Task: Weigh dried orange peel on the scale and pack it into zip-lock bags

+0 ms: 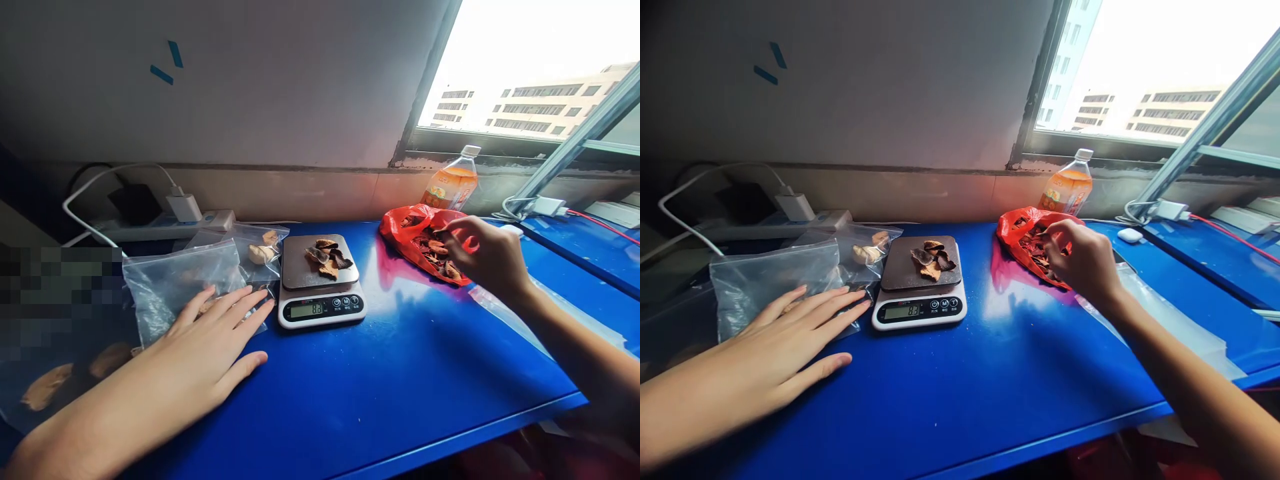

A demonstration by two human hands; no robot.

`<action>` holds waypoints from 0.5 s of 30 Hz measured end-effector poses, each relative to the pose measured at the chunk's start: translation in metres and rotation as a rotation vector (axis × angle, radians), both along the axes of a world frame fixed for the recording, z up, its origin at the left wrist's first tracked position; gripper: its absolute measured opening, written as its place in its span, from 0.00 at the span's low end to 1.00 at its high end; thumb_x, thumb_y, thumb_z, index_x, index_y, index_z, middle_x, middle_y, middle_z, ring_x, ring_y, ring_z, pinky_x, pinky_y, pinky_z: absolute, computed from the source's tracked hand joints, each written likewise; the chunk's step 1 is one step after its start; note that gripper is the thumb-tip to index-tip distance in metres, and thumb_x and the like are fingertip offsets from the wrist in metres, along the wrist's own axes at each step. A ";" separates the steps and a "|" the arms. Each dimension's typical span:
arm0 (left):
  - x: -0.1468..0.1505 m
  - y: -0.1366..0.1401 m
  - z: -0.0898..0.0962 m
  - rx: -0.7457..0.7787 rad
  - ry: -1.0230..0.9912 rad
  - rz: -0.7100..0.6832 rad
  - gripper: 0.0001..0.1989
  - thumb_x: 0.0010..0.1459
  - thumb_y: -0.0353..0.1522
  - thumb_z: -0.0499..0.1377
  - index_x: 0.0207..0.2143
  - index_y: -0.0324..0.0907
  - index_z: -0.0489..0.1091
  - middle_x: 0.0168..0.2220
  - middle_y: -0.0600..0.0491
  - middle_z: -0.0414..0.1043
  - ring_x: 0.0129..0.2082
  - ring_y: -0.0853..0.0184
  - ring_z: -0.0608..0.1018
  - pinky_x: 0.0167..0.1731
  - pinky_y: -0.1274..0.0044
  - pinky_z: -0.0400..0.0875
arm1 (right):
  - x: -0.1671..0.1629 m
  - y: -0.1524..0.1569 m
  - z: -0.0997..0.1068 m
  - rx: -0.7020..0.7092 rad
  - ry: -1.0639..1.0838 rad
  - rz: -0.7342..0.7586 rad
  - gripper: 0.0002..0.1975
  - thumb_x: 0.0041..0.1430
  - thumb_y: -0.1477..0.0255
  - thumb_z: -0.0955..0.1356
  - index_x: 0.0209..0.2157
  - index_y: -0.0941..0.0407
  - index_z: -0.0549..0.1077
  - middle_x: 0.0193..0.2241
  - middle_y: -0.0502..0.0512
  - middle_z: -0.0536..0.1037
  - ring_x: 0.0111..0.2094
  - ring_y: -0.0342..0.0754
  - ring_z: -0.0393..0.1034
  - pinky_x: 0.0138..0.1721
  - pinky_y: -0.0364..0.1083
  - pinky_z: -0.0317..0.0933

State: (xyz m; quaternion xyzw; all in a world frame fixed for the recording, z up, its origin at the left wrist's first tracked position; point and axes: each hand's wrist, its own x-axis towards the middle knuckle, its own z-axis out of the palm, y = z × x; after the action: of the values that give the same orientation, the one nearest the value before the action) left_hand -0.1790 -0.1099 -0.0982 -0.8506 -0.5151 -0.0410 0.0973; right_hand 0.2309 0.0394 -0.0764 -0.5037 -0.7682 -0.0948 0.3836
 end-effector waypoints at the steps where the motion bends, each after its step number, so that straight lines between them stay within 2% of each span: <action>1: 0.000 0.001 0.000 0.001 -0.008 0.002 0.27 0.65 0.47 0.49 0.62 0.48 0.66 0.63 0.48 0.66 0.62 0.47 0.69 0.63 0.51 0.56 | 0.013 0.012 -0.001 -0.046 0.026 -0.036 0.04 0.57 0.68 0.65 0.33 0.50 0.72 0.27 0.57 0.78 0.26 0.54 0.70 0.30 0.53 0.62; 4: 0.000 0.001 0.000 -0.009 0.009 0.012 0.27 0.65 0.47 0.49 0.63 0.49 0.65 0.63 0.49 0.65 0.62 0.48 0.68 0.64 0.51 0.55 | 0.040 0.045 -0.006 -0.167 0.018 -0.078 0.06 0.56 0.67 0.65 0.31 0.52 0.73 0.25 0.58 0.77 0.26 0.52 0.70 0.30 0.51 0.61; 7: -0.002 0.001 0.003 -0.047 0.035 0.029 0.29 0.65 0.48 0.50 0.65 0.50 0.61 0.65 0.51 0.61 0.64 0.48 0.66 0.63 0.51 0.56 | 0.044 0.064 -0.016 -0.209 -0.087 -0.078 0.07 0.55 0.66 0.66 0.32 0.54 0.73 0.25 0.57 0.77 0.25 0.50 0.69 0.29 0.49 0.59; 10: -0.002 0.001 0.005 -0.088 0.026 0.047 0.28 0.66 0.48 0.49 0.65 0.51 0.60 0.66 0.52 0.61 0.64 0.48 0.66 0.62 0.51 0.58 | 0.033 0.065 -0.026 -0.245 -0.178 -0.033 0.09 0.57 0.63 0.66 0.33 0.54 0.72 0.29 0.57 0.78 0.27 0.51 0.70 0.28 0.48 0.58; 15: -0.002 0.006 0.003 -0.080 -0.007 0.155 0.29 0.66 0.49 0.45 0.65 0.49 0.62 0.65 0.50 0.62 0.64 0.49 0.66 0.63 0.49 0.55 | 0.014 0.056 -0.034 -0.271 -0.339 0.167 0.12 0.60 0.62 0.63 0.30 0.54 0.72 0.30 0.59 0.78 0.29 0.51 0.70 0.30 0.48 0.58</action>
State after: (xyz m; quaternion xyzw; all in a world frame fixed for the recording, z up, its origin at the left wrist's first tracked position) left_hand -0.1806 -0.1039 -0.0951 -0.8113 -0.5809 -0.0159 0.0641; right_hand 0.2445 0.0950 -0.1102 -0.4622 -0.8664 -0.0420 0.1845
